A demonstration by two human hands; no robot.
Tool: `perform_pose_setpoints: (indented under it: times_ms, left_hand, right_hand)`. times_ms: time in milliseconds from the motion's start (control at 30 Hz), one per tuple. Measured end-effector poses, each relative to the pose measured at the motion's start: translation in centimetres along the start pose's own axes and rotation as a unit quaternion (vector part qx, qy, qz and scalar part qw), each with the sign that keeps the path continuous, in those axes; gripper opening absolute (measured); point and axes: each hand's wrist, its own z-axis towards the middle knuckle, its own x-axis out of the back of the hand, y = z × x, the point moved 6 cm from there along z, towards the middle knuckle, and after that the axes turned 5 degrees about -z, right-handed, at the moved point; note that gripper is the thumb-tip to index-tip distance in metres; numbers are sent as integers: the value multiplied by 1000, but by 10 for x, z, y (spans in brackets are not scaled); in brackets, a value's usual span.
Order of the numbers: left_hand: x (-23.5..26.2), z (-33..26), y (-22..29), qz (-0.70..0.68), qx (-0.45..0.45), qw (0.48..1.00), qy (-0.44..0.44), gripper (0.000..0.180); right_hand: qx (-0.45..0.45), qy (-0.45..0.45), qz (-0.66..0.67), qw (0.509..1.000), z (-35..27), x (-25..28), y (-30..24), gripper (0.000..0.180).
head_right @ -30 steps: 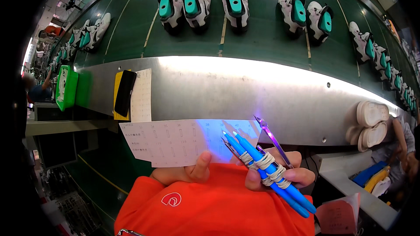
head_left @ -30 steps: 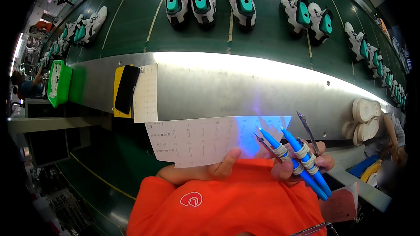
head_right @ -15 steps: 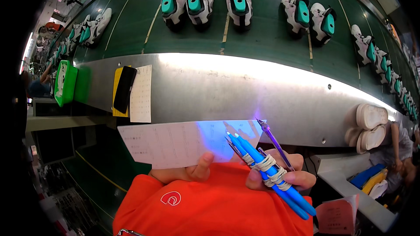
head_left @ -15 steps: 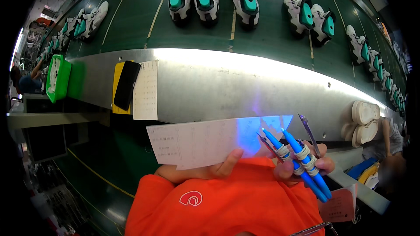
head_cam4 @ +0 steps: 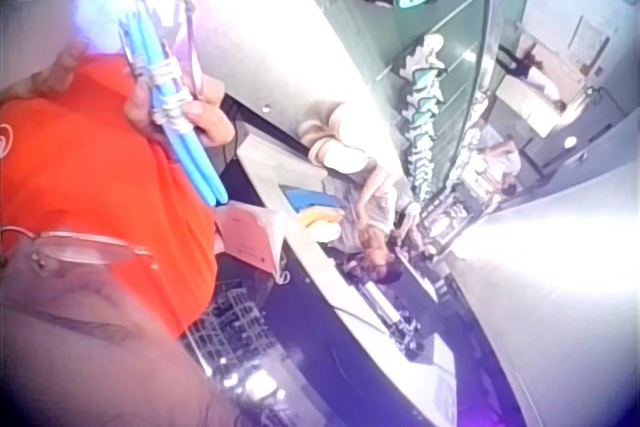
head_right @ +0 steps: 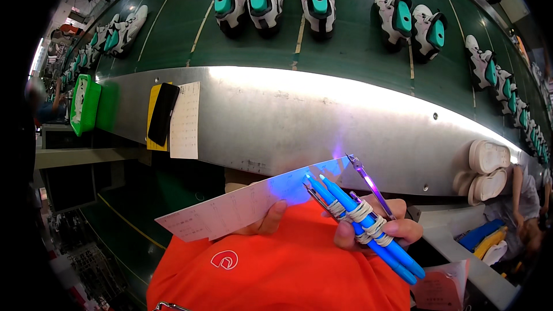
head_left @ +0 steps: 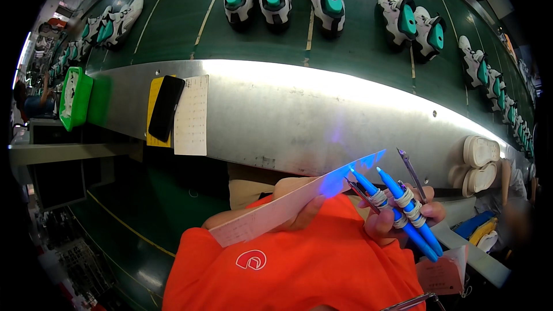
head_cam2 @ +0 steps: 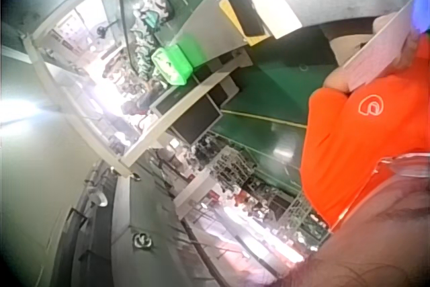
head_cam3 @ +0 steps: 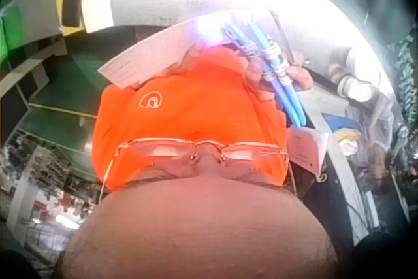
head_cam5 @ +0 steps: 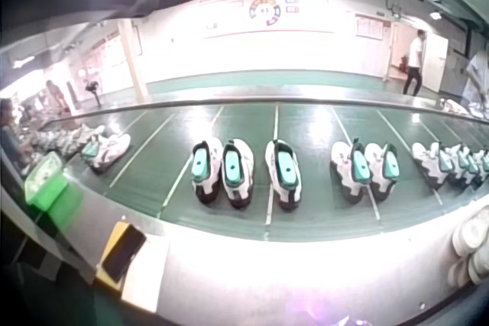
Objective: The person inspects white and teal sneakers moving along a factory conveyor belt. They pick up individual shoes, examine the soles and uppers, and use a blue UV light to check specific areas. The person also writes on a paper checklist with a pen while monitoring the production line.
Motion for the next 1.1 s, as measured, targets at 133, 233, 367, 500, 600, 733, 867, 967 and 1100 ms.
perform_pose_setpoints:
  times_ms: [133, 233, 367, 500, 600, 733, 867, 967, 1100]
  left_hand:
    - [4, -2, 1, 8, -1, 1000, 8, 28]
    - [16, -8, -6, 12, 12, 999, 45, 27]
    - [49, -24, -38, -95, 71, 946, 303, 28]
    - [128, -46, -56, -166, 119, 879, 430, 29]
    - [196, -91, -49, -58, 184, 850, 491, 29]
    - [268, -161, -60, 135, 260, 792, 535, 37]
    - [317, -182, -63, 323, 268, 775, 473, 38]
    - [339, -186, -84, 337, 328, 761, 446, 36]
    - [329, -182, -80, 419, 309, 709, 476, 32]
  right_hand:
    - [43, 12, -62, 997, 4, -3, -1, 43]
    - [46, 48, -116, 991, -8, 16, 4, 44]
    - [126, 123, -197, 964, 7, 10, 3, 43]
    - [-90, 162, -84, 979, 6, 13, 30, 48]
    - [-190, 123, -5, 974, 7, 16, 53, 40]
    - [-286, 71, 83, 952, 3, 15, 86, 36]
    - [-362, 55, 82, 927, -5, 14, 108, 29]
    - [-384, 46, 88, 918, -3, 8, 116, 26]
    - [-386, 34, 100, 916, -4, 11, 123, 25]
